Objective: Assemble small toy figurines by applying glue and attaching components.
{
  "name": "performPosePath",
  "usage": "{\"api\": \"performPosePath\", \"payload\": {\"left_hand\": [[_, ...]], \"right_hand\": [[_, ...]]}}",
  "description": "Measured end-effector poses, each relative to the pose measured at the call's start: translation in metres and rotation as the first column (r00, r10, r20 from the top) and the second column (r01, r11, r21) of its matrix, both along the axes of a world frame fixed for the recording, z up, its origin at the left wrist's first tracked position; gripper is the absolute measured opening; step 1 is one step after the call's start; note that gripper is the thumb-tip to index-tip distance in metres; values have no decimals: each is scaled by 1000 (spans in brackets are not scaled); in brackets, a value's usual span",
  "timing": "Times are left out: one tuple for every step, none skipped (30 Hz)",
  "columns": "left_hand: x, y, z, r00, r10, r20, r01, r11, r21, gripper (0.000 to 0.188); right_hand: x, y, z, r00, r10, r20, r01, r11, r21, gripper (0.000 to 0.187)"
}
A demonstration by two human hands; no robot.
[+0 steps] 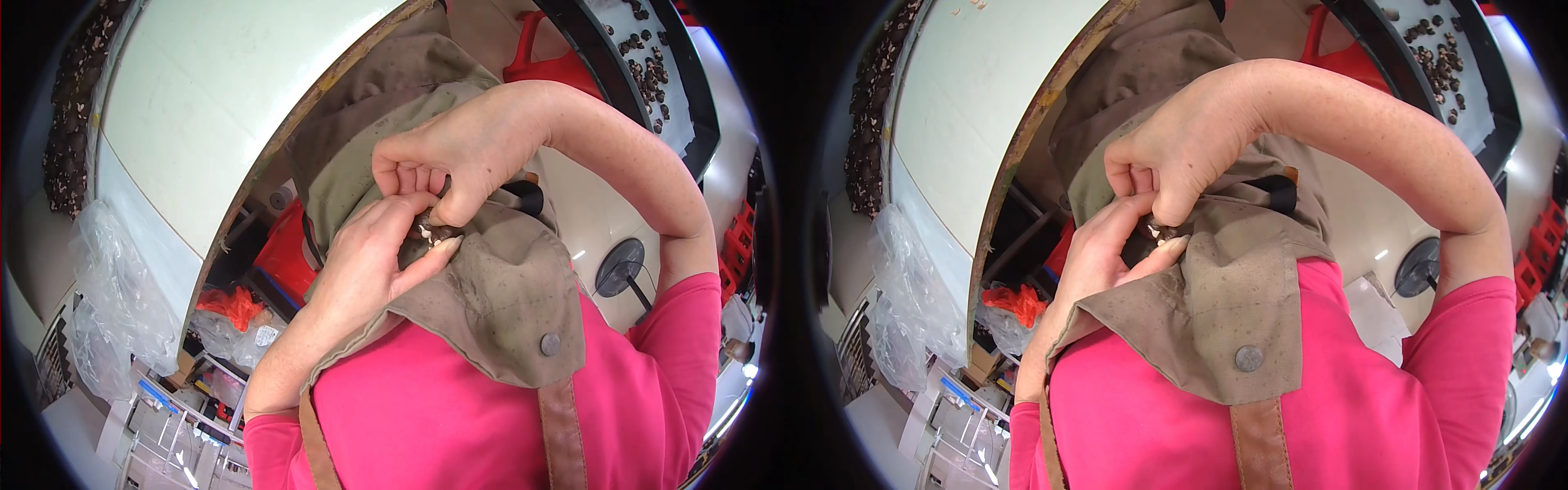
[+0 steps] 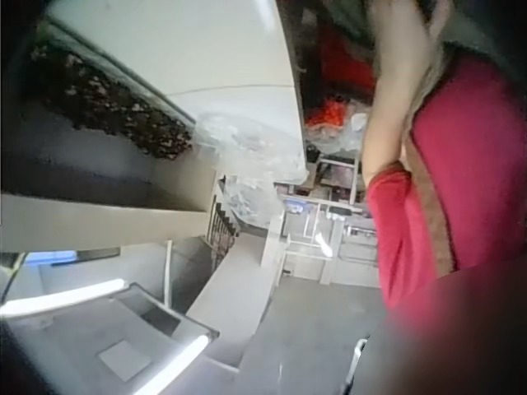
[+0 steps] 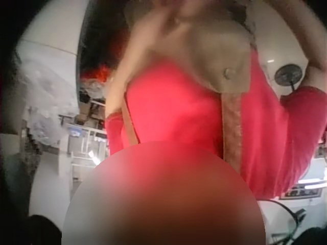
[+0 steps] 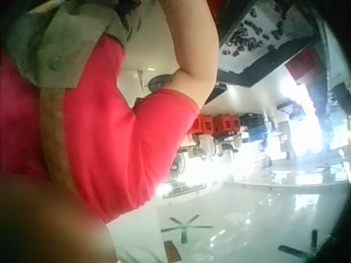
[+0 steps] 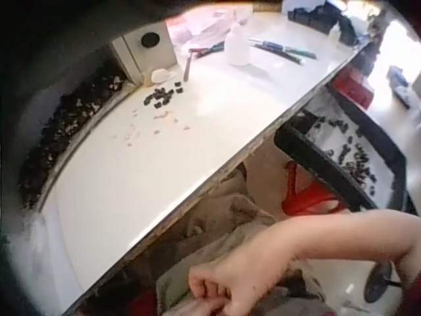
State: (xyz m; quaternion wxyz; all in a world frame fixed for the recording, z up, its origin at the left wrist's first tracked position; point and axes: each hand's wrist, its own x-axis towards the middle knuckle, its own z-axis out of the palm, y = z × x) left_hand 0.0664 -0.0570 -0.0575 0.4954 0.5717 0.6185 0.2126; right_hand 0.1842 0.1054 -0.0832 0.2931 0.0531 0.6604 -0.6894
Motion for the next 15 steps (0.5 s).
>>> {"api": "performPosePath", "payload": {"left_hand": [[0, 0, 0, 1000, 6, 6, -6, 1000, -5, 40], [0, 0, 0, 1000, 6, 6, -6, 1000, -5, 40], [0, 0, 0, 1000, 5, 5, -5, 1000, -5, 40], [0, 0, 1, 1000, 4, 4, -4, 1000, -5, 40], [0, 0, 1, 1000, 4, 4, -4, 1000, -5, 40], [0, 0, 0, 1000, 6, 7, -6, 1000, -8, 40], [0, 0, 0, 1000, 8, 10, -8, 1000, -11, 40], [0, 0, 0, 1000, 9, 10, -8, 1000, -11, 40], [0, 0, 0, 1000, 6, 4, -6, 1000, -3, 40], [0, 0, 0, 1000, 4, -1, -4, 1000, 5, 40], [0, 0, 0, 1000, 4, -1, -4, 1000, 5, 40], [0, 0, 0, 1000, 10, 6, -10, 1000, -3, 40], [0, 0, 0, 1000, 15, 12, -15, 1000, -11, 40], [0, 0, 0, 1000, 15, 13, -15, 1000, -11, 40], [0, 1, 0, 1000, 11, 6, -11, 1000, -1, 40]], "right_hand": [[0, 0, -1, 1000, 0, 0, 0, 1000, 0, 40], [-1, 0, -2, 1000, 2, 2, -2, 1000, -19, 40], [-1, 0, -3, 1000, 4, 4, -3, 999, -38, 40], [-1, 0, -2, 1000, 4, 4, -4, 999, -38, 40], [-1, 0, -2, 1000, 3, 0, -3, 1000, -21, 40], [-1, 0, -1, 1000, 3, -4, -3, 1000, -3, 40], [-1, 0, -2, 1000, 3, -4, -3, 1000, -3, 40], [-1, 0, -2, 1000, 1, 2, -1, 1000, -29, 40], [-1, 0, -3, 1000, -1, 8, 1, 999, -55, 40], [-1, 0, -3, 1000, 0, 8, 1, 999, -55, 40], [0, 0, -2, 1000, -1, 2, 1, 1000, -28, 40], [0, -1, -2, 1000, -1, -4, 1, 1000, -1, 39], [0, 0, -2, 1000, -1, -4, 1, 1000, 0, 39], [-1, 0, -3, 1000, -3, 3, 3, 1000, -30, 39], [-1, 0, -3, 1000, -4, 10, 5, 998, -59, 40]]}}
